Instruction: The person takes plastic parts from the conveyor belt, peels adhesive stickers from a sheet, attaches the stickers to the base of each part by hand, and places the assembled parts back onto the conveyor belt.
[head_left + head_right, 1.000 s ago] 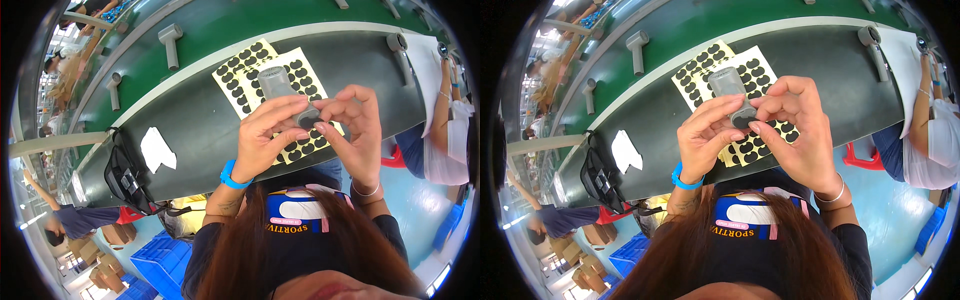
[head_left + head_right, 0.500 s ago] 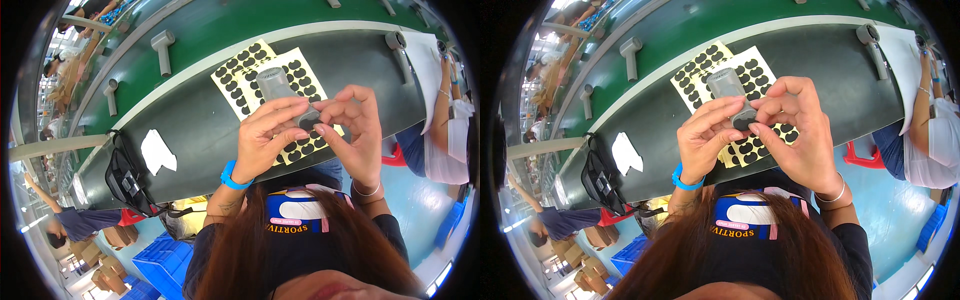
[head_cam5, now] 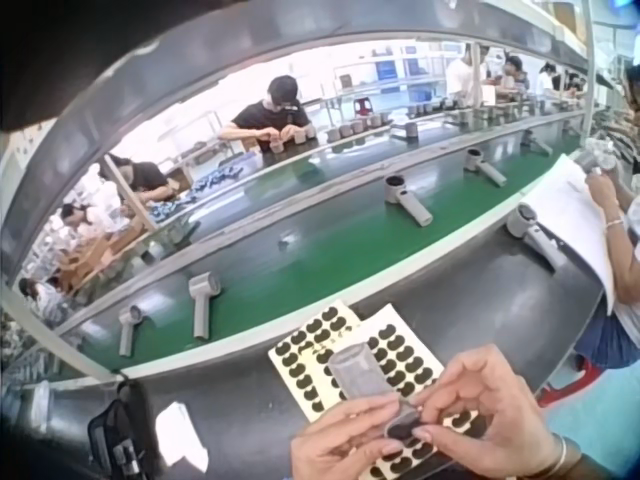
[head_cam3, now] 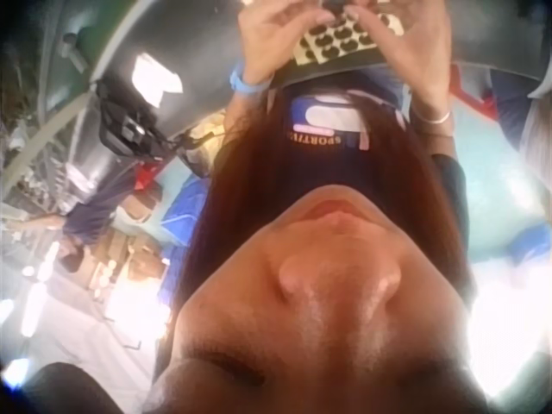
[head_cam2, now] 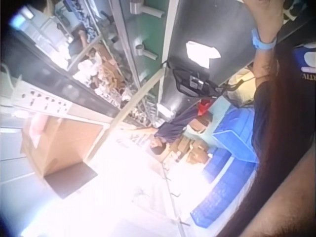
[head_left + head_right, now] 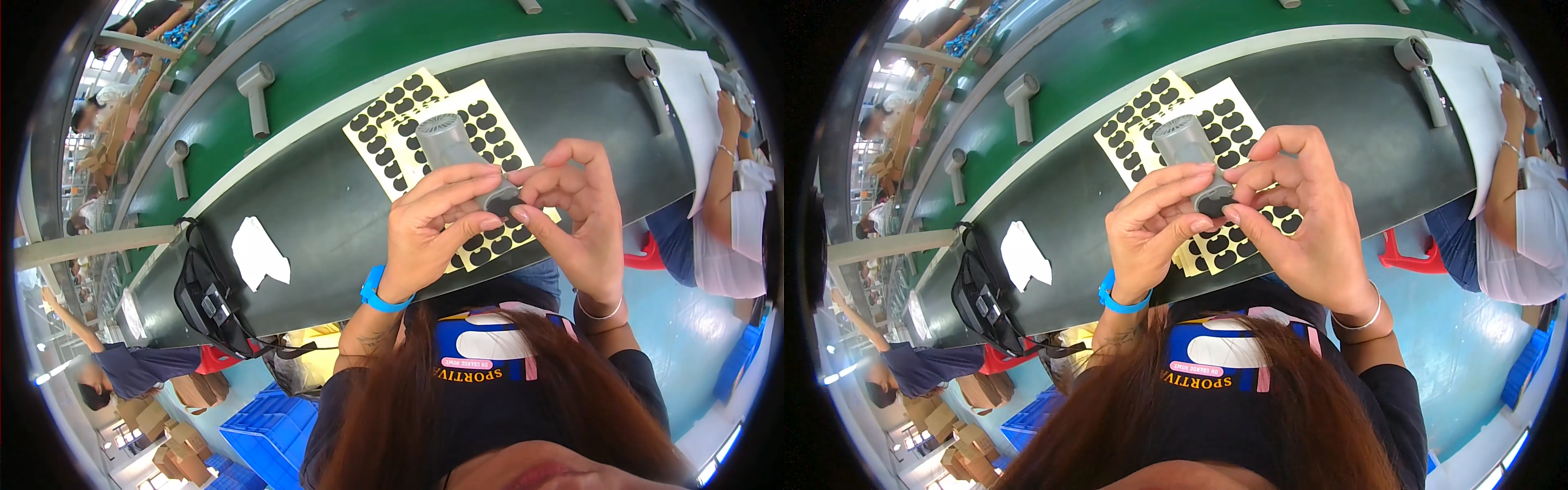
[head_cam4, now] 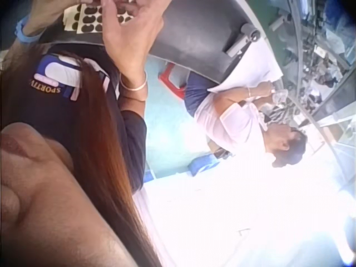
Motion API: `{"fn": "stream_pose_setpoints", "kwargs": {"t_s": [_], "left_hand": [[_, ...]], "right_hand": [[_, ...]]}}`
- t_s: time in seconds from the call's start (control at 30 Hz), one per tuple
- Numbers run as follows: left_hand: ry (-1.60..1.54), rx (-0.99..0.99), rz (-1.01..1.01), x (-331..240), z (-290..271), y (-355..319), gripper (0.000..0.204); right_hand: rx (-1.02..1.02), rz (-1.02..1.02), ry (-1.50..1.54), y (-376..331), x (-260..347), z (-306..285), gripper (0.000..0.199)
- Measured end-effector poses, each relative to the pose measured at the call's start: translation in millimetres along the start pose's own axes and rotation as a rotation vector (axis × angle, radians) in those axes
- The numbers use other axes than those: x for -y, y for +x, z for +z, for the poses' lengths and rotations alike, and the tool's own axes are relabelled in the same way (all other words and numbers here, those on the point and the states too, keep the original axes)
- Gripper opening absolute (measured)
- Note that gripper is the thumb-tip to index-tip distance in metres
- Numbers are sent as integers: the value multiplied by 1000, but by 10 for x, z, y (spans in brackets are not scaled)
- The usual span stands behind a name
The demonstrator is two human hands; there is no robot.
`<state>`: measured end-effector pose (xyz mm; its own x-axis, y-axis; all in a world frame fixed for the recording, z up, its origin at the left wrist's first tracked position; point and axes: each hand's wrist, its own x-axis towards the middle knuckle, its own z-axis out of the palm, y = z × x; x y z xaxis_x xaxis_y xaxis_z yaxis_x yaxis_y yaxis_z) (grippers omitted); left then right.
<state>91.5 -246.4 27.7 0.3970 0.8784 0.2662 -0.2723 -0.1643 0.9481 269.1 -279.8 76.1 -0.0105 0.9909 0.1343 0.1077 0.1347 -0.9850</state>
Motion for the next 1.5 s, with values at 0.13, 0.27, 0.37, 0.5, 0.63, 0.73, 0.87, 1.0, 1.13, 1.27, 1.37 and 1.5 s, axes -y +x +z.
{"fn": "stream_pose_setpoints", "kwargs": {"t_s": [0.13, 0.27, 0.37, 0.5, 0.63, 0.73, 0.87, 1.0, 1.13, 1.27, 1.37, 1.5], "left_hand": [[-1, 3, -13, 4, -2, 1, 35], [-8, -15, 6, 12, 17, 5, 35], [-5, -10, -3, 20, 6, 1, 35], [14, -5, 2, 10, 11, 15, 35], [19, -7, -1, 4, 9, 13, 35], [10, -5, 2, 22, 2, 12, 35], [7, -3, -3, -6, 4, 17, 35], [16, -3, -15, -3, 2, 13, 36], [-5, 6, -40, -13, -2, 5, 36], [-18, 4, -26, -12, 15, -4, 36], [-8, 5, -17, -6, 39, 5, 36], [-13, -22, -14, -22, 86, 6, 33]], "right_hand": [[3, 3, 9, 4, -13, -9, 46], [-6, 19, 47, 9, -16, -25, 46], [-3, 18, 37, 12, -25, -24, 46], [-1, 12, 18, 14, -6, -26, 46], [-3, 17, 2, 12, 4, -18, 46], [-1, 11, -10, 10, -4, -13, 46], [-1, 11, -15, 13, 8, -19, 46], [-5, 7, -18, 10, 6, -7, 45], [-18, 3, -35, 2, 7, 10, 45], [-36, 8, -50, -9, 43, 30, 45], [-47, 15, -59, -18, 64, 33, 45], [-62, -21, -152, -16, 55, 32, 45]]}}
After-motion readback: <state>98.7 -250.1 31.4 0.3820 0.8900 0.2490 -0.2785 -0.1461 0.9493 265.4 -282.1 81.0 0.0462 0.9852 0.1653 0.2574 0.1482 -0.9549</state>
